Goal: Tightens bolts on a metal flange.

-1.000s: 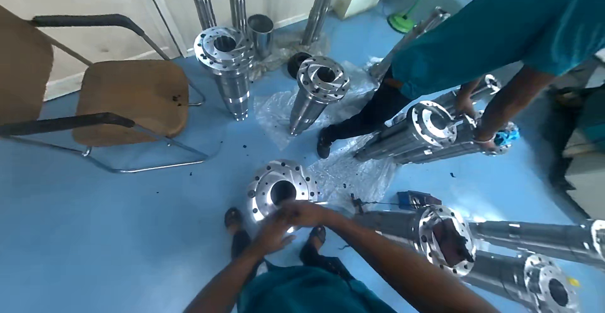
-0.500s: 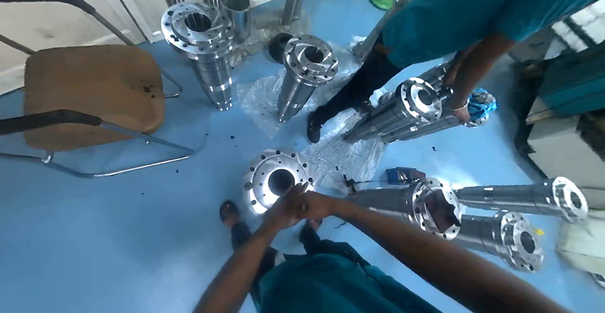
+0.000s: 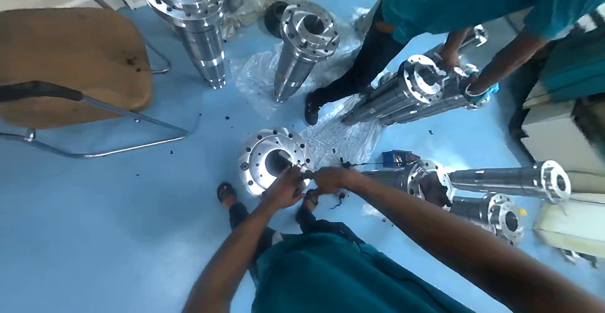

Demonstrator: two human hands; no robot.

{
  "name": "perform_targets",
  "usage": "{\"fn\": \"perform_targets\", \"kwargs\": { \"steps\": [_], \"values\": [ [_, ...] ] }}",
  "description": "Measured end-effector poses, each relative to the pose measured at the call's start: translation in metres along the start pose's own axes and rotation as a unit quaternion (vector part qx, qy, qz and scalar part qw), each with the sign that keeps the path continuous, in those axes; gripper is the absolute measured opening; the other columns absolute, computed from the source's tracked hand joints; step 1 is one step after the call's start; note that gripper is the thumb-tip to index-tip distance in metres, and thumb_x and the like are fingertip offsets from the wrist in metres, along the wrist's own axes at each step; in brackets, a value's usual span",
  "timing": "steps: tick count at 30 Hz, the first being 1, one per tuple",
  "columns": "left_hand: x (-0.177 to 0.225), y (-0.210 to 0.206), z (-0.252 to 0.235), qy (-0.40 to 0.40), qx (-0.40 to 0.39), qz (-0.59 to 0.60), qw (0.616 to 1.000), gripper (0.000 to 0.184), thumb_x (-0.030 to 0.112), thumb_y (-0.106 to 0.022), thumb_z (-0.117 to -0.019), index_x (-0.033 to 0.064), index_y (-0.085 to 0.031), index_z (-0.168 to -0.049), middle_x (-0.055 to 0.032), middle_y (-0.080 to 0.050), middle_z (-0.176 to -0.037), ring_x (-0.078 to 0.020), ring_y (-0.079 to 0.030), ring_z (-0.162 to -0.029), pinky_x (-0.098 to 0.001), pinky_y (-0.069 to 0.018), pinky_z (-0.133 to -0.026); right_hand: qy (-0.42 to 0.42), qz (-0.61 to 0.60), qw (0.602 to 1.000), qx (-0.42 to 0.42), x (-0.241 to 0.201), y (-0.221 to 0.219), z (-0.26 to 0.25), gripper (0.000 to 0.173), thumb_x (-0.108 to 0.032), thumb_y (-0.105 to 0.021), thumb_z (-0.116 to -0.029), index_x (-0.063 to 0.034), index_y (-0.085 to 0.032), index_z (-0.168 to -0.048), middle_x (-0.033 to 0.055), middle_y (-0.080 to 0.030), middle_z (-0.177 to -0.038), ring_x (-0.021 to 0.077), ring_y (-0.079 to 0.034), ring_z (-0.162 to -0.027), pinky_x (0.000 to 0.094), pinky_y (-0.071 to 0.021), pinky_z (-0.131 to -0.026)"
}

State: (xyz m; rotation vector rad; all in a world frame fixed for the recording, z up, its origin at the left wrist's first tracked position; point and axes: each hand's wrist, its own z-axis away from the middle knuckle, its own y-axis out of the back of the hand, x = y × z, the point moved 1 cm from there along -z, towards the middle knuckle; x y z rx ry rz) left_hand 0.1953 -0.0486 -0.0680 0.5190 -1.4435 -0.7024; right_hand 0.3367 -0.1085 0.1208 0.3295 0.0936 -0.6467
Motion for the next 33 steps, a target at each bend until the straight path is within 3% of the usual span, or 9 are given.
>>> {"fn": "perform_targets", "kwargs": {
  "steps": [5,7,10,13,17,20,22,29,33],
  "values": [
    [0.004,0.007,-0.001,0.011,-0.02,-0.001,1.0,0.056,0.047,-0.064,-0.0973,0.0136,-0.061,-0.142,-0.0096,-0.049,-0.156,-0.0248,-0.034,-0.152,-0.0458,-0.016,-0.129,0.042,-0.132,0.969,0.205,-0.001,0.003,-0.032,0.037,-0.033,-0.064,-0.1004,0.0008,-0.07,-0.113,0.0218,-0.065,-0.13,0.0384,-0.065,-0.116,0.062,-0.0514,-0.097],
    [0.004,0.009,0.002,0.042,-0.04,0.047,0.997,0.054,0.048,-0.068,-0.0949,0.0124,-0.066,-0.136,-0.0092,-0.05,-0.155,-0.0242,-0.037,-0.15,-0.048,-0.0211,-0.127,0.135,-0.207,0.959,0.137,-0.023,-0.011,-0.026,0.032,-0.021,-0.067,-0.1001,0.003,-0.068,-0.121,0.0228,-0.07,-0.111,0.0344,-0.069,-0.097,0.0569,-0.0544,-0.091],
    [-0.003,-0.002,0.001,-0.016,0.026,0.027,0.999,0.057,0.045,-0.069,-0.0927,0.0108,-0.065,-0.138,-0.0145,-0.043,-0.16,-0.0278,-0.029,-0.155,-0.0478,-0.0138,-0.129,0.02,-0.101,0.993,-0.053,-0.018,-0.023,-0.008,0.04,-0.037,-0.063,-0.1032,0.0025,-0.069,-0.109,0.0181,-0.067,-0.083,0.0291,-0.065,-0.068,0.0491,-0.0558,-0.068],
    [0.0,0.0,0.0,0.007,0.002,-0.01,1.0,0.054,0.046,-0.065,-0.0973,0.0136,-0.063,-0.141,-0.0119,-0.048,-0.157,-0.0275,-0.034,-0.152,-0.0471,-0.0164,-0.128,-0.108,-0.039,0.993,0.001,0.019,-0.007,-0.003,0.053,-0.043,-0.06,-0.1037,0.0077,-0.064,-0.12,0.029,-0.067,-0.111,0.0441,-0.067,-0.1,0.0625,-0.0518,-0.088],
    [0.002,0.004,-0.001,0.002,-0.009,0.002,1.0,0.05,0.043,-0.067,-0.0962,0.0099,-0.068,-0.133,-0.0112,-0.05,-0.156,-0.0267,-0.034,-0.152,-0.0474,-0.0142,-0.129,0.033,-0.189,0.957,0.215,0.019,0.003,-0.019,0.039,-0.031,-0.064,-0.1021,0.0051,-0.071,-0.115,0.0251,-0.054,-0.146,0.0393,-0.059,-0.128,0.058,-0.0452,-0.108],
    [0.006,0.011,0.001,0.03,-0.024,0.046,0.998,0.056,0.044,-0.07,-0.0931,0.0102,-0.065,-0.137,-0.0116,-0.051,-0.154,-0.0266,-0.04,-0.148,-0.0478,-0.0227,-0.126,0.189,-0.24,0.94,0.152,-0.013,-0.012,-0.023,0.028,-0.016,-0.065,-0.1011,0.0039,-0.069,-0.119,0.0234,-0.068,-0.116,0.0322,-0.067,-0.102,0.0521,-0.0529,-0.095],
    [0.002,0.006,0.002,-0.002,-0.005,0.077,0.997,0.072,0.048,-0.077,-0.0859,0.0104,-0.059,-0.145,-0.0095,-0.04,-0.163,-0.0246,-0.028,-0.155,-0.0477,-0.0125,-0.129,0.204,-0.205,0.956,0.058,-0.015,-0.026,-0.022,0.029,-0.021,-0.062,-0.1049,0.0021,-0.069,-0.122,0.0187,-0.07,-0.099,0.0251,-0.068,-0.082,0.0449,-0.0566,-0.081],
    [-0.003,-0.006,0.0,-0.014,0.027,-0.01,0.999,0.055,0.047,-0.065,-0.0963,0.011,-0.065,-0.138,-0.0143,-0.05,-0.155,-0.0296,-0.036,-0.151,-0.0474,-0.0186,-0.128,-0.091,-0.263,0.942,0.186,0.018,-0.046,-0.017,0.052,-0.047,-0.058,-0.1041,0.0027,-0.07,-0.094,0.0196,-0.069,-0.088,0.0339,-0.068,-0.084,0.0551,-0.0535,-0.081],
    [-0.002,-0.005,0.0,-0.017,0.025,-0.003,1.0,0.051,0.046,-0.066,-0.0959,0.0123,-0.068,-0.133,-0.012,-0.054,-0.151,-0.0282,-0.04,-0.148,-0.0468,-0.0211,-0.127,-0.07,-0.193,0.941,0.269,0.018,-0.053,-0.03,0.053,-0.037,-0.073,-0.0958,-0.0036,-0.06,-0.135,0.0232,-0.06,-0.13,0.0408,-0.061,-0.119,0.0595,-0.0496,-0.098]
  ]
}}
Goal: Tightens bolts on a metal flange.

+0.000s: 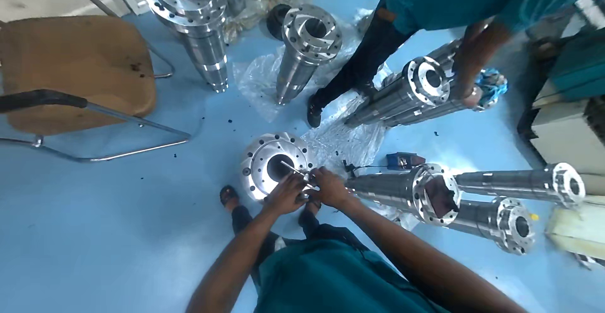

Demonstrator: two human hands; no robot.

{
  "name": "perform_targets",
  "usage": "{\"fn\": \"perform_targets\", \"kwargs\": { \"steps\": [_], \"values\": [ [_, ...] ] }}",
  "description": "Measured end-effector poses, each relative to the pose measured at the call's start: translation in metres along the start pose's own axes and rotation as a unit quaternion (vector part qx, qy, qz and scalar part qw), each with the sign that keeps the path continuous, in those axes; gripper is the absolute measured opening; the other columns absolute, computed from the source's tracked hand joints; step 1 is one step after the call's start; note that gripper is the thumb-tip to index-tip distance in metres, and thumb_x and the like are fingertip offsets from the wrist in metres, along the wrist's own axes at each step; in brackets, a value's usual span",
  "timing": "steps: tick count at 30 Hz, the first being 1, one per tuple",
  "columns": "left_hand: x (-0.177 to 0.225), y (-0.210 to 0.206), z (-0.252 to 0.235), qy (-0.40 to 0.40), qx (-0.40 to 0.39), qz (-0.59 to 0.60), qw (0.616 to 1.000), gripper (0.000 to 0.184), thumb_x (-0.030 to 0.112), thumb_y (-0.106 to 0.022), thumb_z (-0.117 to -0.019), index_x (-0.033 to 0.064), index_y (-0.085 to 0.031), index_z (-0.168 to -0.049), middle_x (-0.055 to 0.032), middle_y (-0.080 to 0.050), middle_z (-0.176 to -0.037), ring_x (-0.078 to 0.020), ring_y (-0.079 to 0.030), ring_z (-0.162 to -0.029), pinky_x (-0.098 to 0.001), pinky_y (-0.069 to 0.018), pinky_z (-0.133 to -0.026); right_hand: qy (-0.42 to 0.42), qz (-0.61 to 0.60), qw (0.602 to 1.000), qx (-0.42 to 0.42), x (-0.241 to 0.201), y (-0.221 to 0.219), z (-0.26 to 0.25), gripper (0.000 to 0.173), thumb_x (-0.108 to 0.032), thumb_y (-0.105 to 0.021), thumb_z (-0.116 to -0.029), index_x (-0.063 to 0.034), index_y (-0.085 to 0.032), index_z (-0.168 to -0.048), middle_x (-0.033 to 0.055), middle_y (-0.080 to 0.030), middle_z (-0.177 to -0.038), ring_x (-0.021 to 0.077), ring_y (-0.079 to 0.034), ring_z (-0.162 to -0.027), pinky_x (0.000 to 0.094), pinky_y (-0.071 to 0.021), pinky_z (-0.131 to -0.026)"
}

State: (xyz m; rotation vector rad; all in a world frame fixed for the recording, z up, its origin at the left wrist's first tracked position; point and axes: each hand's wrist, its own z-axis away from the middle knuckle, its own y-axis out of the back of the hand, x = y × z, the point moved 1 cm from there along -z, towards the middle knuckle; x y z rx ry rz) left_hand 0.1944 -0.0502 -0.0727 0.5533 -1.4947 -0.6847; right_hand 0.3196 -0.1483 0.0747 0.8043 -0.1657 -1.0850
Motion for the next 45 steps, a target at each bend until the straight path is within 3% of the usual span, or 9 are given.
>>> {"fn": "perform_targets", "kwargs": {
  "steps": [2,4,6,9,14,24,32,39,45],
  "values": [
    [0.002,0.007,0.0,0.015,-0.021,0.012,1.0,0.047,0.045,-0.067,-0.096,0.012,-0.07,-0.13,-0.0124,-0.057,-0.147,-0.0289,-0.042,-0.146,-0.0463,-0.023,-0.126,0.096,0.003,0.995,0.005,0.004,-0.009,-0.01,0.037,-0.02,-0.066,-0.1005,-0.0037,-0.06,-0.133,0.0213,-0.063,-0.126,0.0379,-0.067,-0.111,0.0556,-0.0542,-0.094],
    [0.005,0.019,0.0,0.042,-0.048,0.041,0.997,0.044,0.041,-0.066,-0.0983,0.011,-0.069,-0.13,-0.0136,-0.057,-0.147,-0.0299,-0.04,-0.148,-0.0469,-0.0214,-0.127,0.177,-0.015,0.984,0.014,0.011,-0.01,-0.019,0.035,-0.008,-0.061,-0.1001,-0.0028,-0.061,-0.135,0.0213,-0.065,-0.125,0.0363,-0.068,-0.11,0.0536,-0.0544,-0.096],
    [0.005,0.023,0.01,0.042,0.0,0.079,0.996,0.039,0.03,-0.066,-0.0985,0.0091,-0.07,-0.131,-0.0121,-0.052,-0.154,-0.0275,-0.032,-0.153,-0.0455,-0.0165,-0.129,0.256,-0.008,0.967,0.0,0.018,-0.005,-0.024,0.037,-0.002,-0.062,-0.0975,-0.001,-0.064,-0.134,0.0216,-0.067,-0.125,0.0368,-0.067,-0.114,0.0542,-0.0515,-0.1],
    [0.003,0.031,0.035,0.063,0.129,0.125,0.982,0.034,0.015,-0.07,-0.0935,0.006,-0.073,-0.126,-0.011,-0.056,-0.151,-0.0299,-0.041,-0.148,-0.05,-0.029,-0.124,0.3,-0.001,0.953,-0.045,0.024,0.012,-0.032,0.036,0.001,-0.063,-0.096,0.0011,-0.065,-0.132,0.0226,-0.067,-0.125,0.0362,-0.066,-0.115,0.0523,-0.0505,-0.103],
    [0.0,0.043,0.098,0.184,0.223,0.168,0.943,0.024,0.011,-0.068,-0.0938,0.0011,-0.074,-0.115,-0.0153,-0.062,-0.141,-0.0312,-0.06,-0.129,-0.0503,-0.0496,-0.108,0.194,-0.087,0.977,-0.002,0.023,0.044,-0.039,0.033,0.001,-0.066,-0.0945,0.0072,-0.063,-0.127,0.0263,-0.067,-0.119,0.0366,-0.067,-0.106,0.0515,-0.052,-0.098],
    [-0.009,0.048,0.144,0.334,0.3,0.199,0.871,0.023,0.007,-0.068,-0.0952,-0.002,-0.071,-0.117,-0.0177,-0.068,-0.128,-0.0312,-0.061,-0.126,-0.0507,-0.048,-0.108,0.104,-0.131,0.986,0.028,0.006,0.051,-0.077,0.032,-0.005,-0.067,-0.0954,0.004,-0.063,-0.126,0.0248,-0.068,-0.109,0.0358,-0.067,-0.098,0.054,-0.0529,-0.09],
    [-0.008,0.052,0.121,0.36,0.253,0.232,0.867,0.026,0.012,-0.068,-0.0986,0.0008,-0.07,-0.122,-0.0171,-0.068,-0.128,-0.0305,-0.064,-0.121,-0.0512,-0.0505,-0.105,0.116,-0.094,0.988,0.034,0.007,0.053,-0.082,0.029,-0.006,-0.067,-0.096,0.0035,-0.064,-0.123,0.0244,-0.068,-0.11,0.0365,-0.068,-0.101,0.0547,-0.0527,-0.092],
    [0.005,0.07,0.069,0.351,0.226,0.302,0.857,0.026,0.013,-0.062,-0.1022,-0.0029,-0.069,-0.121,-0.0186,-0.07,-0.122,-0.0287,-0.068,-0.112,-0.0465,-0.0535,-0.101,0.203,0.036,0.978,-0.012,-0.005,0.058,-0.08,0.028,-0.005,-0.065,-0.0972,0.0051,-0.065,-0.123,0.026,-0.065,-0.124,0.0414,-0.064,-0.117,0.0591,-0.0483,-0.102],
    [0.03,0.085,0.016,0.362,0.147,0.406,0.826,0.028,0.015,-0.059,-0.1053,-0.0028,-0.065,-0.126,-0.0197,-0.069,-0.122,-0.028,-0.068,-0.112,-0.0461,-0.0529,-0.101,0.025,-0.055,0.998,0.005,-0.014,0.055,-0.078,0.036,-0.024,-0.067,-0.0999,0.0049,-0.062,-0.121,0.0269,-0.068,-0.108,0.043,-0.067,-0.104,0.0626,-0.0509,-0.092]
  ]
}}
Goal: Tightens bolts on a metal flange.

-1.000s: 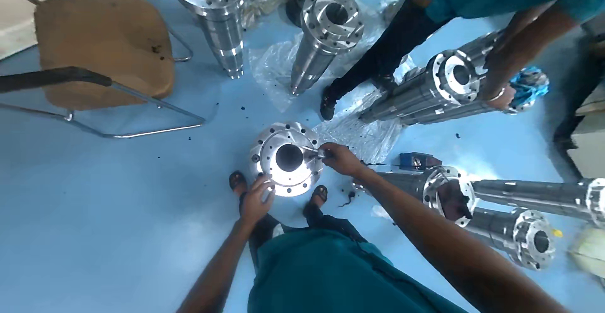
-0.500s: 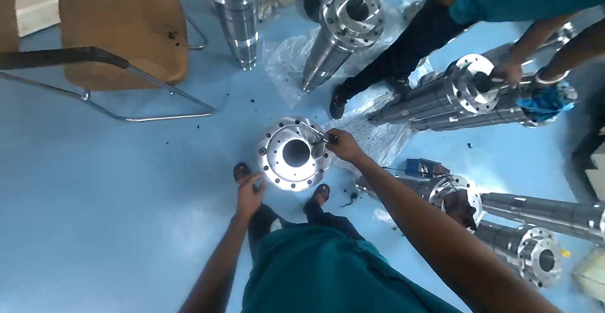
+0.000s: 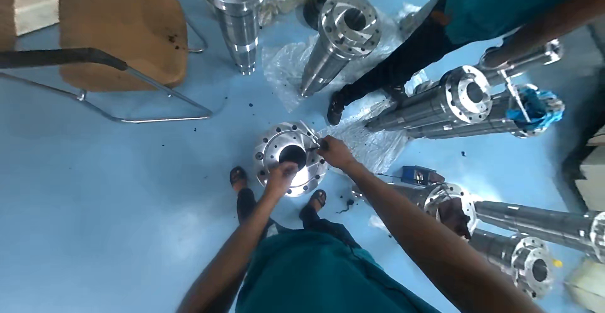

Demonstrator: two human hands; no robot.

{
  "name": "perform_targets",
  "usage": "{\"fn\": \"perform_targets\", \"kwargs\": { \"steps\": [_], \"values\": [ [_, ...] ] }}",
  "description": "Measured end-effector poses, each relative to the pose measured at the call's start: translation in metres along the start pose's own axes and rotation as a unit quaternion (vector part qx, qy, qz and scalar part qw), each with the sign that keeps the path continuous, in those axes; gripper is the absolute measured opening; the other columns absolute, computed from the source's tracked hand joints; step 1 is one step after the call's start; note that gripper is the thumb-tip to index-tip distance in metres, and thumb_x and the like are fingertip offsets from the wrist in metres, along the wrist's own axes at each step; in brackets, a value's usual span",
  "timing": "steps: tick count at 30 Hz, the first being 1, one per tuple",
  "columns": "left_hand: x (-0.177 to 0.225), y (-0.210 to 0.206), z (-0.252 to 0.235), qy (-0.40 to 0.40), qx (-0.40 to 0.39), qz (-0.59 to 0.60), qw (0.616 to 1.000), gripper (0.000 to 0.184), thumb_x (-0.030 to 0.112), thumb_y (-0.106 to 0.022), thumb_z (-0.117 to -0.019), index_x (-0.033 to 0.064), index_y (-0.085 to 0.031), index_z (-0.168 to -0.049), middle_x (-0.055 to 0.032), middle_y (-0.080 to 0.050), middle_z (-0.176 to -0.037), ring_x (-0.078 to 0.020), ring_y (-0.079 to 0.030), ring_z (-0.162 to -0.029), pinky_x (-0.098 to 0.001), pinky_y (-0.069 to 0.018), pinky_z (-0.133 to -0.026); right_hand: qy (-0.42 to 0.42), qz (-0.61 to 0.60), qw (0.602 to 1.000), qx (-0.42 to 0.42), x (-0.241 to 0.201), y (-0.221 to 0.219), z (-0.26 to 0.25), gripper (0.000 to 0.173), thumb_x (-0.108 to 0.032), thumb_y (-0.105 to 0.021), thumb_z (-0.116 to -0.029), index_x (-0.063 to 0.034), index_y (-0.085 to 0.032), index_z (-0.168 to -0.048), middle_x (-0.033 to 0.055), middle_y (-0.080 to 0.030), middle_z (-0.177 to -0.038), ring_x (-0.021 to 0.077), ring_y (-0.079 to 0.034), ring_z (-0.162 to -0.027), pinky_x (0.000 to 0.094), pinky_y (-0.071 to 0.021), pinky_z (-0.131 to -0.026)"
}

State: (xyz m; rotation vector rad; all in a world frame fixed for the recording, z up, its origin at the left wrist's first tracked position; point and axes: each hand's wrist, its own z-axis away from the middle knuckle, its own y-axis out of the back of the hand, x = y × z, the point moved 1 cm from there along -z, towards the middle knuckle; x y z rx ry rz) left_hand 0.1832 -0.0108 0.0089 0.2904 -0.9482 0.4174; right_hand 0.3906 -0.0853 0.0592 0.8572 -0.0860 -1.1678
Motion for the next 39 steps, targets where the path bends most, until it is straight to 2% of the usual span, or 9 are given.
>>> {"fn": "perform_targets", "kwargs": {
  "steps": [4,8,13,17,19,22,28,32,39],
  "values": [
    [0.017,-0.036,-0.007,0.085,-0.134,0.135,0.978,0.043,0.016,-0.054,-0.107,-0.0031,-0.048,-0.145,-0.022,-0.063,-0.133,-0.0294,-0.065,-0.118,-0.0444,-0.0527,-0.102,-0.073,-0.07,0.995,0.018,-0.004,-0.018,0.006,0.044,-0.037,-0.064,-0.1028,0.0046,-0.064,-0.118,0.0243,-0.071,-0.106,0.0386,-0.072,-0.098,0.0586,-0.0562,-0.091],
    [0.028,-0.055,-0.016,0.095,-0.14,0.106,0.98,0.034,0.017,-0.054,-0.1079,-0.0047,-0.056,-0.134,-0.0218,-0.067,-0.119,-0.0262,-0.071,-0.099,-0.0424,-0.0589,-0.09,-0.087,-0.014,0.996,0.022,-0.018,-0.018,0.008,0.053,-0.047,-0.052,-0.1068,0.002,-0.071,-0.109,0.0252,-0.071,-0.105,0.0426,-0.068,-0.102,0.0632,-0.0516,-0.089],
    [0.03,-0.051,-0.017,0.092,-0.163,0.08,0.979,0.031,0.019,-0.052,-0.109,-0.0043,-0.057,-0.13,-0.0191,-0.066,-0.114,-0.0237,-0.069,-0.095,-0.0413,-0.0583,-0.087,-0.101,0.077,0.992,-0.016,-0.028,-0.004,0.01,0.064,-0.057,-0.045,-0.1063,0.0024,-0.069,-0.107,0.0269,-0.069,-0.108,0.044,-0.068,-0.106,0.0646,-0.0512,-0.088],
    [0.025,-0.046,-0.02,0.076,-0.167,0.02,0.983,0.03,0.02,-0.052,-0.109,-0.0033,-0.06,-0.126,-0.0159,-0.069,-0.105,-0.0202,-0.069,-0.084,-0.0379,-0.059,-0.079,0.03,0.19,0.979,0.073,-0.028,-0.007,0.013,0.047,-0.027,-0.059,-0.1057,-0.0014,-0.05,-0.144,0.026,-0.047,-0.149,0.0457,-0.062,-0.119,0.058,-0.0542,-0.092],
    [0.022,-0.04,-0.021,0.067,-0.162,0.018,0.984,0.029,0.019,-0.053,-0.1084,-0.0045,-0.062,-0.124,-0.0168,-0.069,-0.101,-0.0209,-0.068,-0.079,-0.0384,-0.0592,-0.076,0.129,0.221,0.965,0.05,-0.02,-0.004,0.009,0.054,-0.004,-0.065,-0.0955,-0.0058,-0.052,-0.148,0.0229,-0.036,-0.161,0.0469,-0.056,-0.126,0.0567,-0.0529,-0.097],
    [0.027,-0.024,-0.02,0.065,-0.15,-0.009,0.987,0.028,0.019,-0.054,-0.108,-0.0035,-0.064,-0.121,-0.0156,-0.069,-0.1,-0.0199,-0.066,-0.078,-0.0375,-0.0574,-0.075,0.203,0.255,0.945,-0.003,-0.009,0.001,0.008,0.046,0.009,-0.068,-0.0873,-0.0009,-0.064,-0.132,0.0235,-0.052,-0.145,0.0445,-0.056,-0.126,0.0542,-0.0494,-0.104],
    [0.026,0.005,-0.025,0.033,-0.018,-0.08,0.996,0.027,0.019,-0.064,-0.1027,-0.0008,-0.069,-0.119,-0.0206,-0.071,-0.11,-0.0322,-0.069,-0.1,-0.0533,-0.0533,-0.095,0.19,0.33,0.925,-0.018,-0.008,0.002,0.006,0.026,-0.012,-0.06,-0.1039,0.0061,-0.063,-0.122,0.0262,-0.064,-0.119,0.0438,-0.064,-0.112,0.0553,-0.0515,-0.097],
    [0.017,0.016,-0.027,0.072,0.159,0.123,0.977,0.047,0.018,-0.067,-0.1011,-0.0012,-0.051,-0.14,-0.0186,-0.068,-0.107,-0.0227,-0.068,-0.078,-0.0395,-0.0597,-0.073,0.051,0.273,0.958,-0.066,-0.026,0.01,0.01,0.045,-0.037,-0.058,-0.106,0.0066,-0.062,-0.118,0.0296,-0.066,-0.115,0.0471,-0.066,-0.111,0.0627,-0.0524,-0.091],
    [0.025,-0.021,-0.016,0.124,-0.081,0.198,0.969,0.039,0.021,-0.052,-0.1087,-0.0015,-0.05,-0.141,-0.0207,-0.064,-0.129,-0.0273,-0.066,-0.112,-0.0438,-0.0542,-0.095,-0.101,0.124,0.987,-0.015,-0.025,0.004,0.006,0.071,-0.061,-0.038,-0.1067,0.0028,-0.068,-0.097,0.0238,-0.07,-0.092,0.0401,-0.071,-0.084,0.0611,-0.0543,-0.076]
  ]
}}
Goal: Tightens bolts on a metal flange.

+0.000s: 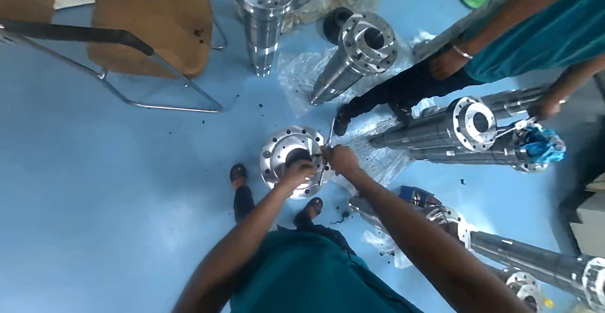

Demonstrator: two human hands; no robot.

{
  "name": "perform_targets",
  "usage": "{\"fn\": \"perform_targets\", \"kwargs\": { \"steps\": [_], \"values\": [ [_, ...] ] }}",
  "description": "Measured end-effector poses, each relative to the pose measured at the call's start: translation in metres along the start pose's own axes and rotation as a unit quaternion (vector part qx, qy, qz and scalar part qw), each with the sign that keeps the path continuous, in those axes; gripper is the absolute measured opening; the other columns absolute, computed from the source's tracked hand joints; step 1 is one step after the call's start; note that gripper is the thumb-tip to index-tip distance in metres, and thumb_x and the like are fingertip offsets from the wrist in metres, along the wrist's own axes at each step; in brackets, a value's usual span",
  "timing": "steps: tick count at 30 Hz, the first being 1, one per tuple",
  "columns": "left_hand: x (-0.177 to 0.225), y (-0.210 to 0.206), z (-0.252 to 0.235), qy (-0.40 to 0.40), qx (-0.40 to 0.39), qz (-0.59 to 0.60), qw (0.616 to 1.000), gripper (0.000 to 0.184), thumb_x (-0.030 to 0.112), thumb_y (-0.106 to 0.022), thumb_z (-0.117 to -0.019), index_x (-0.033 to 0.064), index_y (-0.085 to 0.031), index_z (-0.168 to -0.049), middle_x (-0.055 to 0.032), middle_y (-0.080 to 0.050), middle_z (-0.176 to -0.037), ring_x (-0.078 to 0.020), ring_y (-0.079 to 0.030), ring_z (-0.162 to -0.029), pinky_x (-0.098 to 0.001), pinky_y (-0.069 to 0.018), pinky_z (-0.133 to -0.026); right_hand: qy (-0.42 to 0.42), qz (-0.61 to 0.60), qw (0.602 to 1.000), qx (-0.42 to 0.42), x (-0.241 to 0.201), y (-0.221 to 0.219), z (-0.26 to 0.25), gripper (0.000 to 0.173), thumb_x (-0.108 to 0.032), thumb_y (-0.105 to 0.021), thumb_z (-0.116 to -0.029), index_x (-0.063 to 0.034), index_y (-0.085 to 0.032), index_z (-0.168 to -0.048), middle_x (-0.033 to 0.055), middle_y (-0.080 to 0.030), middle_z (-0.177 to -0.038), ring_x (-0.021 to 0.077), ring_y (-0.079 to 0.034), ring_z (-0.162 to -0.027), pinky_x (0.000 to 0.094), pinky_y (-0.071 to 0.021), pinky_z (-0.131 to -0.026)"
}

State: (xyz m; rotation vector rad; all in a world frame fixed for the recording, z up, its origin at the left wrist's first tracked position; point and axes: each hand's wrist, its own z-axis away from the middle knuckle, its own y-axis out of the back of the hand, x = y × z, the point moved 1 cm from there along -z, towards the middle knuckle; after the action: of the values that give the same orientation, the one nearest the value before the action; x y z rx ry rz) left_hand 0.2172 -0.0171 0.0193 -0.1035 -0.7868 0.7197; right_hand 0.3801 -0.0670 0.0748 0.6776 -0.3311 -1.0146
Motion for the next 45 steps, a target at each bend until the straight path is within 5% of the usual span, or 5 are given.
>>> {"fn": "perform_targets", "kwargs": {
  "steps": [7,17,26,34,45],
  "values": [
    [-0.002,-0.017,0.001,0.002,-0.022,-0.047,0.999,0.031,0.018,-0.055,-0.1076,-0.0038,-0.059,-0.13,-0.0123,-0.067,-0.1,-0.0132,-0.064,-0.079,-0.0296,-0.0556,-0.074,0.229,0.175,0.949,0.131,0.009,-0.003,0.011,0.056,0.011,-0.066,-0.0858,-0.0004,-0.058,-0.14,0.0251,-0.05,-0.15,0.0463,-0.05,-0.135,0.0589,-0.043,-0.108],
    [-0.022,0.07,0.031,-0.081,0.242,0.149,0.955,0.031,0.021,-0.053,-0.108,0.0004,-0.057,-0.131,-0.0111,-0.066,-0.103,-0.015,-0.065,-0.082,-0.0326,-0.0567,-0.076,0.039,0.079,0.996,-0.014,0.004,0.001,0.02,0.066,-0.056,-0.042,-0.1077,0.0041,-0.069,-0.109,0.0295,-0.068,-0.114,0.0475,-0.066,-0.111,0.067,-0.0507,-0.089],
    [-0.13,0.163,0.082,0.04,0.339,0.05,0.938,0.03,0.015,-0.051,-0.1086,-0.0055,-0.057,-0.131,-0.02,-0.067,-0.108,-0.0204,-0.067,-0.087,-0.036,-0.057,-0.079,0.246,0.081,0.965,-0.038,-0.01,0.009,0.001,0.027,-0.02,-0.052,-0.1061,-0.0052,-0.073,-0.115,0.0217,-0.071,-0.114,0.0425,-0.066,-0.11,0.065,-0.0493,-0.091],
    [-0.239,0.171,0.151,0.194,0.345,0.041,0.918,0.032,0.015,-0.049,-0.1096,-0.0058,-0.056,-0.132,-0.0237,-0.067,-0.115,-0.0279,-0.068,-0.096,-0.0436,-0.0555,-0.084,0.051,0.164,0.98,-0.098,0.009,0.031,0.016,0.036,-0.026,-0.057,-0.1018,0.0043,-0.065,-0.12,0.0292,-0.066,-0.117,0.0466,-0.065,-0.108,0.0667,-0.0496,-0.088],
    [-0.211,0.157,0.146,0.143,0.299,0.015,0.943,0.03,0.014,-0.05,-0.1089,-0.0047,-0.057,-0.131,-0.0216,-0.068,-0.115,-0.0263,-0.069,-0.097,-0.0428,-0.057,-0.085,0.135,0.107,0.985,-0.03,0.002,0.042,-0.018,0.042,-0.023,-0.061,-0.1006,-0.008,-0.06,-0.14,0.0276,-0.064,-0.131,0.0494,-0.061,-0.12,0.0714,-0.0471,-0.094]
  ]
}}
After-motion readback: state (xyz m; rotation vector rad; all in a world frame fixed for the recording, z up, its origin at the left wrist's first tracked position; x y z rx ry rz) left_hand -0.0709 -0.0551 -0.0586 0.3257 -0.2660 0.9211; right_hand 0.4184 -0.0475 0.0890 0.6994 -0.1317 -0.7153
